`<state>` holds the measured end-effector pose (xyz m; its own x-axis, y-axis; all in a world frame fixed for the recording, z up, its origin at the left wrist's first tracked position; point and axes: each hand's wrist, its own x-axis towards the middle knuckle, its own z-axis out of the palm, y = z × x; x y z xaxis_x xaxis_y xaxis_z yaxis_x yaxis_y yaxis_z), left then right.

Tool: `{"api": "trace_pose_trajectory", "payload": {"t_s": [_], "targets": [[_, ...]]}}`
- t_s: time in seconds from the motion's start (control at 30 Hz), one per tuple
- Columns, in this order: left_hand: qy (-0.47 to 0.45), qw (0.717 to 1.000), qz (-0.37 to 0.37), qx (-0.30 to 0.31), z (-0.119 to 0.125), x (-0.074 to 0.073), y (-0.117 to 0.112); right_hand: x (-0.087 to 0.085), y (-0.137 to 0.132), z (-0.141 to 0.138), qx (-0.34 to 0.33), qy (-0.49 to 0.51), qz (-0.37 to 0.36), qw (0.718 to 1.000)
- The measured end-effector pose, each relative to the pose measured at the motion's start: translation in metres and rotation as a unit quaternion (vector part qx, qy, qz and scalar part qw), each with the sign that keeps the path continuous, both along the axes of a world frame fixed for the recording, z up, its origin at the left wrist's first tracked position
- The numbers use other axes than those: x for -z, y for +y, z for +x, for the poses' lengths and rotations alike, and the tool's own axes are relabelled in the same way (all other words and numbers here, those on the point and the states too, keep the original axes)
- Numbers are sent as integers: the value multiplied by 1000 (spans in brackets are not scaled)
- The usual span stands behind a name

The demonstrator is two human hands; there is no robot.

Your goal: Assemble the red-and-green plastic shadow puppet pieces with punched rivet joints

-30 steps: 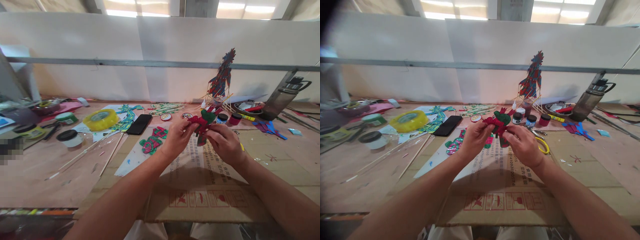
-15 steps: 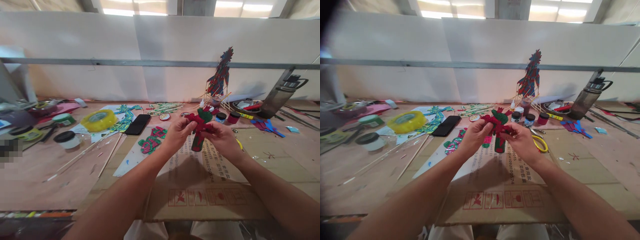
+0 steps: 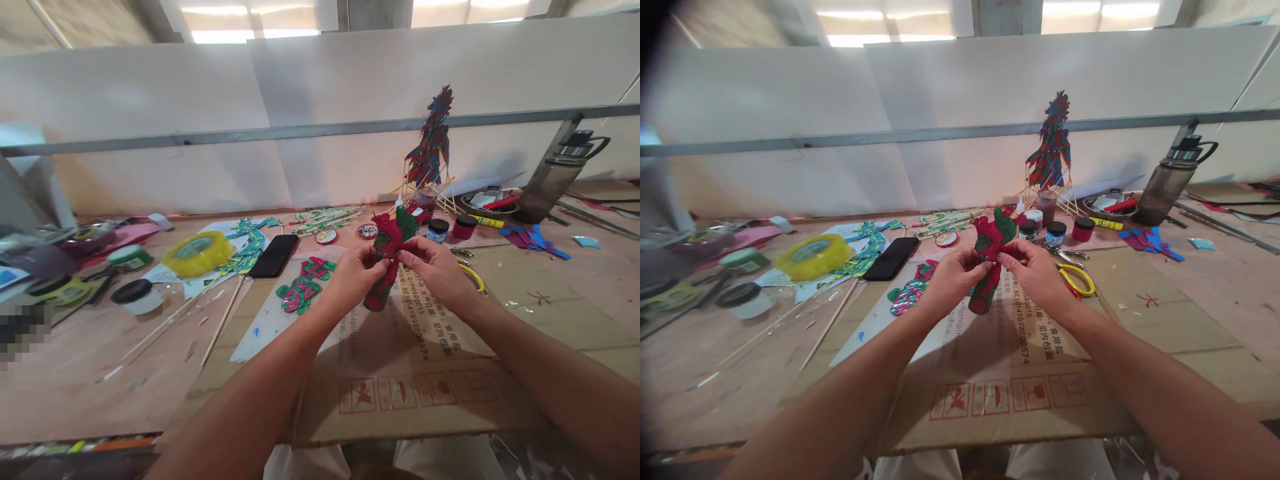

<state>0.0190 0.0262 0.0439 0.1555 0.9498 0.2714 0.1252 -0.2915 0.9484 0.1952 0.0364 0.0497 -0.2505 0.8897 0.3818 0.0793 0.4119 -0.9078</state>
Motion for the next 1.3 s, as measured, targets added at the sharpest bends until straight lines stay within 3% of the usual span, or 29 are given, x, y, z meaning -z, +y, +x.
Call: {"api": "trace_pose_trajectory", "payload": {"t_s": [0.2,0.37,0.6,0.9,1.03,1.13,1.23,1.3], "targets": [[-114,992,-59,7,8,4,-5,-2,-2,1,50,-9,-9,999],[-176,982,-68,9,12,10,-4,-2,-3,-2,9,7,-35,999],[-188,976,-98,50,9,14,-1,2,3,1,3,6,-35,999],[-102,990,-78,59,1,13,4,1,4,3,-49,2,-39,998],[-42,998,-23,28,0,10,1,-1,3,2,-72,-16,3,997],[13,997,72,-12,-1,7,-4,-4,-2,3,-29,-65,123,990],[90,960,259,-57,-5,5,-10,-6,-7,7,6,-118,271,955],[110,923,365,-58,-9,4,-12,-6,-10,9,3,-130,319,939]]}}
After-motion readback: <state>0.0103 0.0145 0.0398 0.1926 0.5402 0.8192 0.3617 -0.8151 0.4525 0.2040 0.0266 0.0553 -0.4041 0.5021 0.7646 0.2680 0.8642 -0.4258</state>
